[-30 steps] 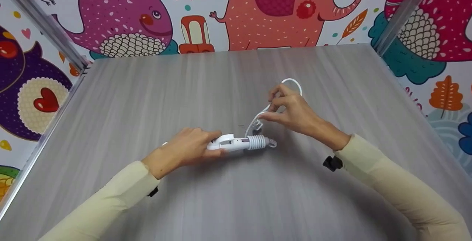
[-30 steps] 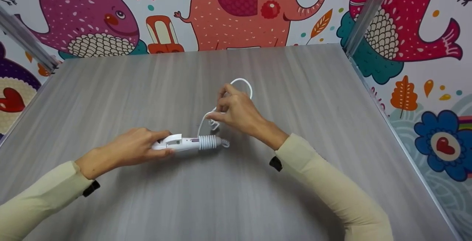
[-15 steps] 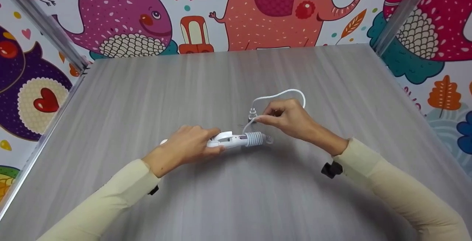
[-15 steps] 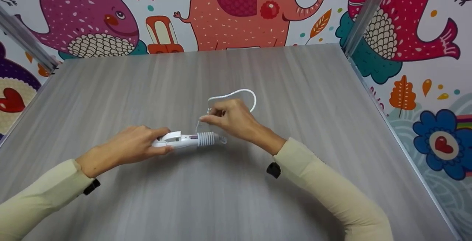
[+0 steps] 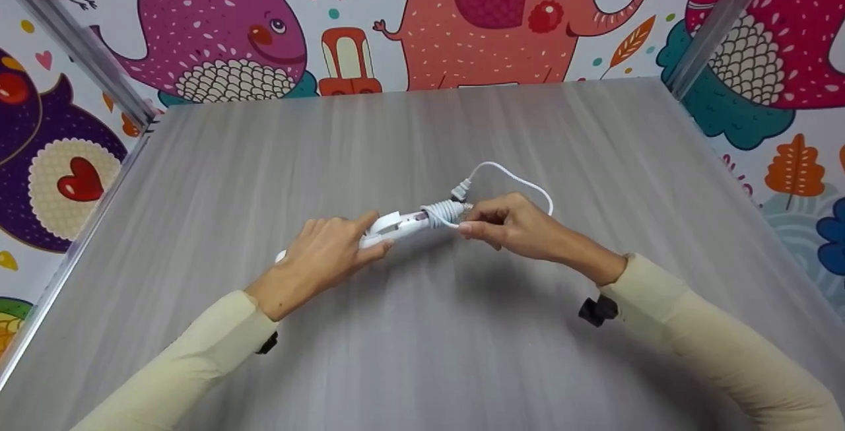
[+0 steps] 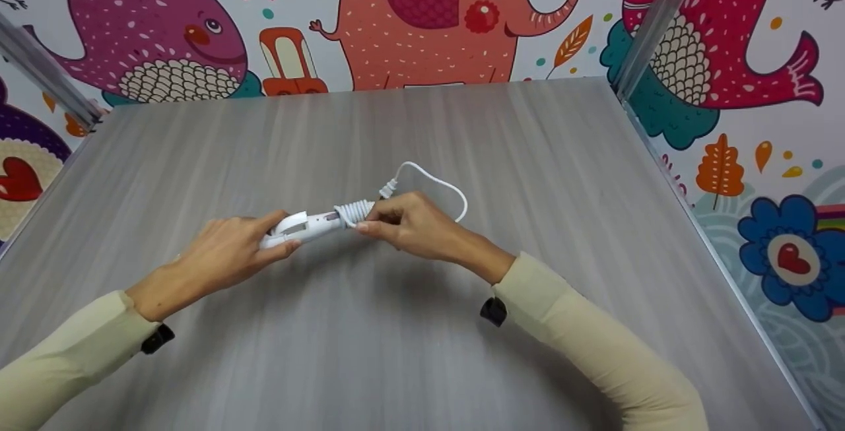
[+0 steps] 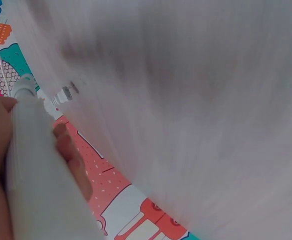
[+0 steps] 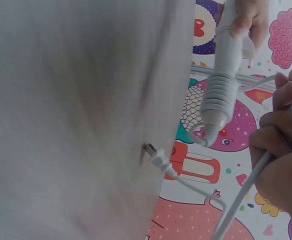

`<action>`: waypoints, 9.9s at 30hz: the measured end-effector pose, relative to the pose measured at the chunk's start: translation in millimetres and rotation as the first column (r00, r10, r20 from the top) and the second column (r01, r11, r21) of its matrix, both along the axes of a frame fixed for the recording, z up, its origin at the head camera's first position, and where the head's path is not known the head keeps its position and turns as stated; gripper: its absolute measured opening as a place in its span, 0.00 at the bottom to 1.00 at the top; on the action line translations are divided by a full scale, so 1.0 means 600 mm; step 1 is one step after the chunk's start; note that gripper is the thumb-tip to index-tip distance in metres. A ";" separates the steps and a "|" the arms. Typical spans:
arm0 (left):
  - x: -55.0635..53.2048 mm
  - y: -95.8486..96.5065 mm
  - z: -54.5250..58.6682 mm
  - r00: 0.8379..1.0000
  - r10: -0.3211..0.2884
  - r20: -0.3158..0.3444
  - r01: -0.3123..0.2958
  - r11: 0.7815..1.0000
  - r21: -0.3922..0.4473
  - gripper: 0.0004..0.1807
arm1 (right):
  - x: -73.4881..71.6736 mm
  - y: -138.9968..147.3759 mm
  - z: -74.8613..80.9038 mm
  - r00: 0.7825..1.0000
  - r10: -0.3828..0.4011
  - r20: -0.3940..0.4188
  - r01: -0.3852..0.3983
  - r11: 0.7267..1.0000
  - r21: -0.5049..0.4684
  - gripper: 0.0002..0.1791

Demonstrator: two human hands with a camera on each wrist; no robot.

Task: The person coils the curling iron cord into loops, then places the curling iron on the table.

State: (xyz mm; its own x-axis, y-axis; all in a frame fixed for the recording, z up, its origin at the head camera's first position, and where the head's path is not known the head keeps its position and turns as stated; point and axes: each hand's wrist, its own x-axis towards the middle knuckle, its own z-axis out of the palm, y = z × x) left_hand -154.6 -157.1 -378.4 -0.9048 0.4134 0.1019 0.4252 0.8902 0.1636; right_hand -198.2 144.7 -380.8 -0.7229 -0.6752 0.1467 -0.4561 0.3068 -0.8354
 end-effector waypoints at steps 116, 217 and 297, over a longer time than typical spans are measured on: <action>0.011 0.018 -0.012 0.979 0.156 0.129 -0.181 0.961 0.211 0.22 | -0.013 -0.013 0.025 0.932 0.164 -0.322 -0.124 0.982 0.141 0.11; -0.012 0.015 -0.012 0.995 0.076 0.062 -0.080 0.995 0.054 0.19 | -0.029 -0.047 0.032 1.000 0.016 -0.006 -0.015 0.973 0.229 0.12; 0.030 0.058 -0.041 0.951 -0.230 0.206 0.195 0.965 0.176 0.17 | -0.077 -0.028 -0.017 0.986 0.101 -0.131 -0.056 0.948 0.313 0.14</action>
State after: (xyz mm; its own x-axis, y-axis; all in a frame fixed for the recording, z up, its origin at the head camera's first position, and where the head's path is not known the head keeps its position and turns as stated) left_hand -136.3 -122.5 -402.8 -0.8045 0.5937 -0.0153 0.5389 0.7406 0.4015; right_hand -244.7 127.8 -391.0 -0.6527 -0.7574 0.0210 -0.5968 0.4969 -0.6300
